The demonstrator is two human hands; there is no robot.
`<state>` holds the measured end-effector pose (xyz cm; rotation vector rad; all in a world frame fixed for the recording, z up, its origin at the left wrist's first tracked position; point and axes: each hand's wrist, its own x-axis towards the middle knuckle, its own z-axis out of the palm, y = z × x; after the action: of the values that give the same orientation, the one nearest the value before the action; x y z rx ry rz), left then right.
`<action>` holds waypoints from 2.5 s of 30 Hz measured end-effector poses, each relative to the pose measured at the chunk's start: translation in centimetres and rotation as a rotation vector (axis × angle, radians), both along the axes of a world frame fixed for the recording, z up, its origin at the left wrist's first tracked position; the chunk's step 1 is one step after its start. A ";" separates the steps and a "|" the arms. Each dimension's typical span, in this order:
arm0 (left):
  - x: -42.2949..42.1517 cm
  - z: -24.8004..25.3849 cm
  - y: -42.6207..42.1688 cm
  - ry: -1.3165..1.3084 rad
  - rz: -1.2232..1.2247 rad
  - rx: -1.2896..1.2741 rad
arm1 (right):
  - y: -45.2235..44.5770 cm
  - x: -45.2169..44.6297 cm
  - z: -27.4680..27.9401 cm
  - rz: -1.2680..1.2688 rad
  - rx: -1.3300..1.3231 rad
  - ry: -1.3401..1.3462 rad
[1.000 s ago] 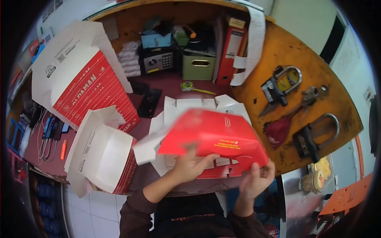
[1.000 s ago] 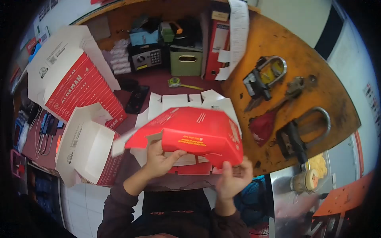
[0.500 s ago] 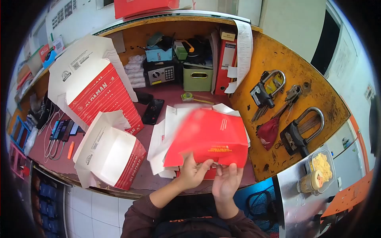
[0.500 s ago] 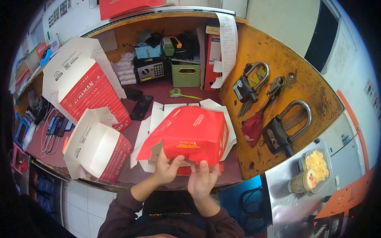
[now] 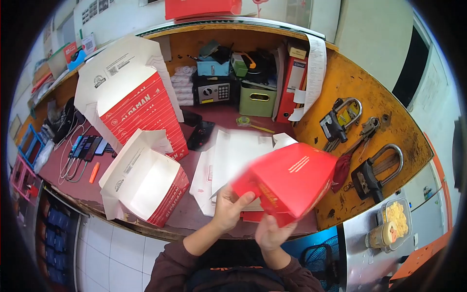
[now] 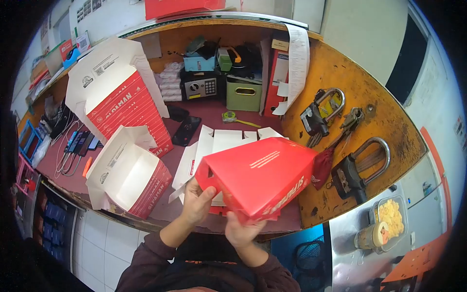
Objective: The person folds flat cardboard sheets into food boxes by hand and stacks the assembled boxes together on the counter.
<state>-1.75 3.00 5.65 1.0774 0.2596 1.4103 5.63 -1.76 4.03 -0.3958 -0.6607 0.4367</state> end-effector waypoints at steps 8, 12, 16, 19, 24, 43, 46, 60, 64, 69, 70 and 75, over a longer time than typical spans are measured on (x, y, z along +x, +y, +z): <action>-3.3 1.4 0.8 -0.119 -0.420 -0.713 | 0.5 3.1 -3.8 -0.144 -0.257 -1.212; -7.7 -4.4 5.7 -0.022 -0.560 -0.577 | -0.9 7.6 -3.4 0.288 -0.334 -0.781; -9.5 -2.8 6.0 0.345 -0.331 -0.325 | -1.7 13.4 -2.7 0.799 -0.218 0.051; -9.0 -3.8 5.9 0.173 -0.437 -0.187 | -1.4 12.6 -1.8 0.571 -0.555 -0.242; -4.5 -3.6 1.6 0.533 -0.553 0.075 | -0.6 6.2 -1.5 0.286 -0.418 -0.044; -4.9 0.7 1.7 0.178 0.106 0.031 | 2.4 5.0 2.8 0.481 -0.349 0.020; -5.5 -1.4 2.6 0.505 0.397 0.325 | 2.0 9.8 2.0 1.183 -0.156 0.277; -3.8 -1.4 2.6 0.300 -0.132 -0.024 | 2.4 2.0 2.1 0.813 -0.265 0.306; -4.4 0.2 2.2 -0.621 -0.479 -0.686 | 3.1 1.2 2.5 0.364 -0.347 0.082; -5.1 -2.1 3.5 -0.468 -0.491 -0.534 | 2.3 1.6 1.8 0.032 -0.441 -0.474; -5.4 -1.7 3.5 -0.470 -0.597 -0.558 | 2.3 1.4 1.8 0.073 -0.416 -0.416; -4.2 -2.9 2.5 0.034 -0.284 -0.400 | 2.1 0.8 2.2 0.248 -0.277 -0.136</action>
<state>-5.98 5.49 2.79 0.7725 0.3791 1.0316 6.42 0.33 6.25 -0.6129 -0.7881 0.7461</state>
